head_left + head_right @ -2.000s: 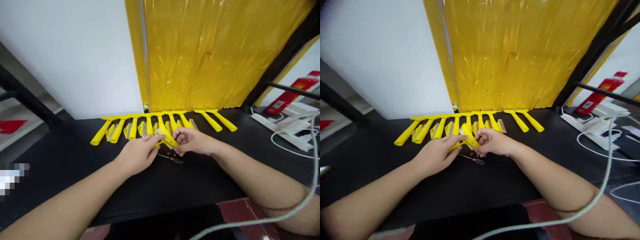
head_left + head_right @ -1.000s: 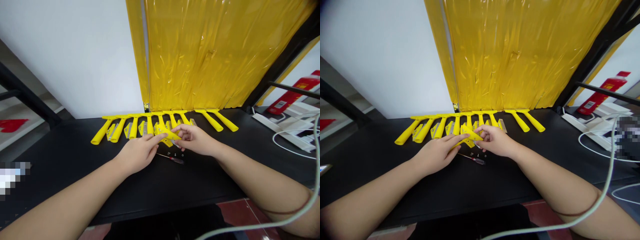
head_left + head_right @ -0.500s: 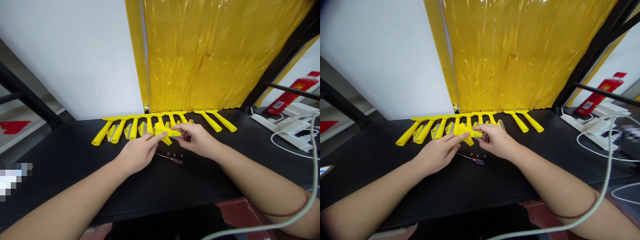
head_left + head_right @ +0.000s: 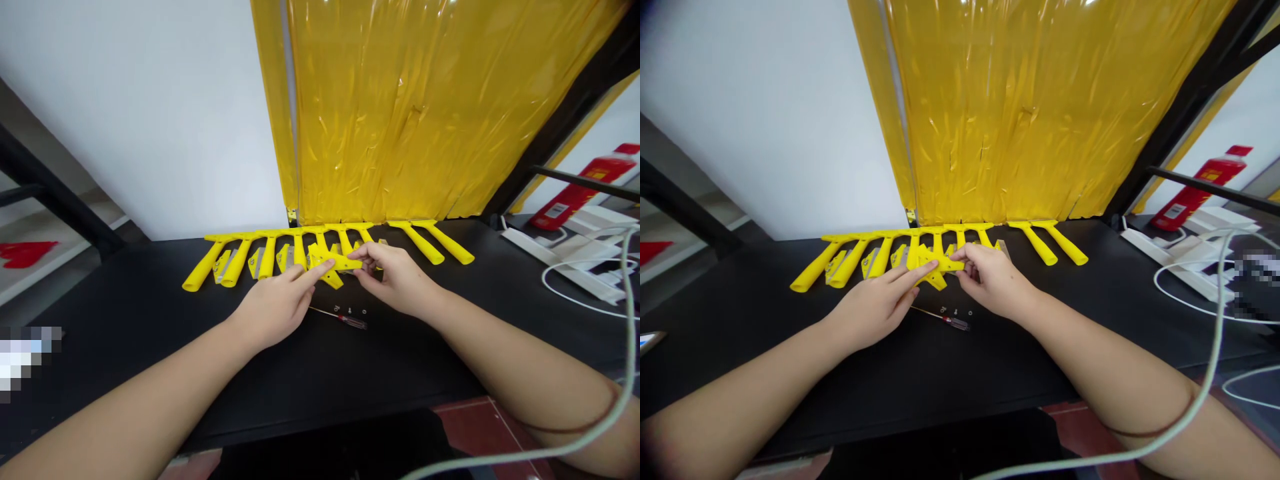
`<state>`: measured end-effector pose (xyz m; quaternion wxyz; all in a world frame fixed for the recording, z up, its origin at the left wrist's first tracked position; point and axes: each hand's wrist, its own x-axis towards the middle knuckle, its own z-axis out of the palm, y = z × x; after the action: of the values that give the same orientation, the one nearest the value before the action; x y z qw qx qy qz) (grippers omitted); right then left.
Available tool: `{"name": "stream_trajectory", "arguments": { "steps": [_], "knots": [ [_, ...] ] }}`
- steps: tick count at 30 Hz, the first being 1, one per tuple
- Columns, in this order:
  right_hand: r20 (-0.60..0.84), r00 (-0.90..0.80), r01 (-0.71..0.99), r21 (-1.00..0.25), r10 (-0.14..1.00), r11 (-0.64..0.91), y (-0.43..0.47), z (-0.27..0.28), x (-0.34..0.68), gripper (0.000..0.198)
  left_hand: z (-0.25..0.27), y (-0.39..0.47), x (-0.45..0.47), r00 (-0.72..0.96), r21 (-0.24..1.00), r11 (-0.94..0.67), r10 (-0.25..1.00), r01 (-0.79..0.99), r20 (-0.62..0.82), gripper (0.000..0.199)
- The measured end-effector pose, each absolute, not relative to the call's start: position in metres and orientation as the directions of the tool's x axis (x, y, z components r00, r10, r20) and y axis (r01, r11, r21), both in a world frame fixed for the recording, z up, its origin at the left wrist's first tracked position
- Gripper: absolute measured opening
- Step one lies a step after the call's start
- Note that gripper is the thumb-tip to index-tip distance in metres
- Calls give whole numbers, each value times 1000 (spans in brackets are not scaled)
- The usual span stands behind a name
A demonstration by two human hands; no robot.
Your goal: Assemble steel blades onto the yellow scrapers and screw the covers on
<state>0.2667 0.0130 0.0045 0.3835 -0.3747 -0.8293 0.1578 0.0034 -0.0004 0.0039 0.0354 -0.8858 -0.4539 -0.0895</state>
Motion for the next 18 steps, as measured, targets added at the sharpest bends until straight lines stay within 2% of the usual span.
{"name": "stream_trajectory", "arguments": {
  "steps": [3, 5, 11, 13, 18],
  "knots": [
    [570, -383, 505, -530, 727, 681, 13, 3, 265, 8, 3, -1, 4, 573, 22, -587, 798, 810, 189, 59],
    [569, -347, 480, -576, 746, 662, 12, 1, 262, 6, 3, -1, 4, 573, 18, -587, 797, 810, 190, 59],
    [464, -286, 372, -752, 838, 544, 7, -6, 250, 23, 4, -4, 5, 590, -2, -601, 784, 799, 191, 56],
    [403, -274, 297, -828, 873, 476, 7, -9, 248, 27, 5, -4, 5, 583, 9, -596, 788, 803, 199, 54],
    [152, -257, 87, -980, 954, 180, 15, -15, 247, 38, 3, -3, 5, 566, 75, -597, 787, 799, 244, 42]
  ]
}}
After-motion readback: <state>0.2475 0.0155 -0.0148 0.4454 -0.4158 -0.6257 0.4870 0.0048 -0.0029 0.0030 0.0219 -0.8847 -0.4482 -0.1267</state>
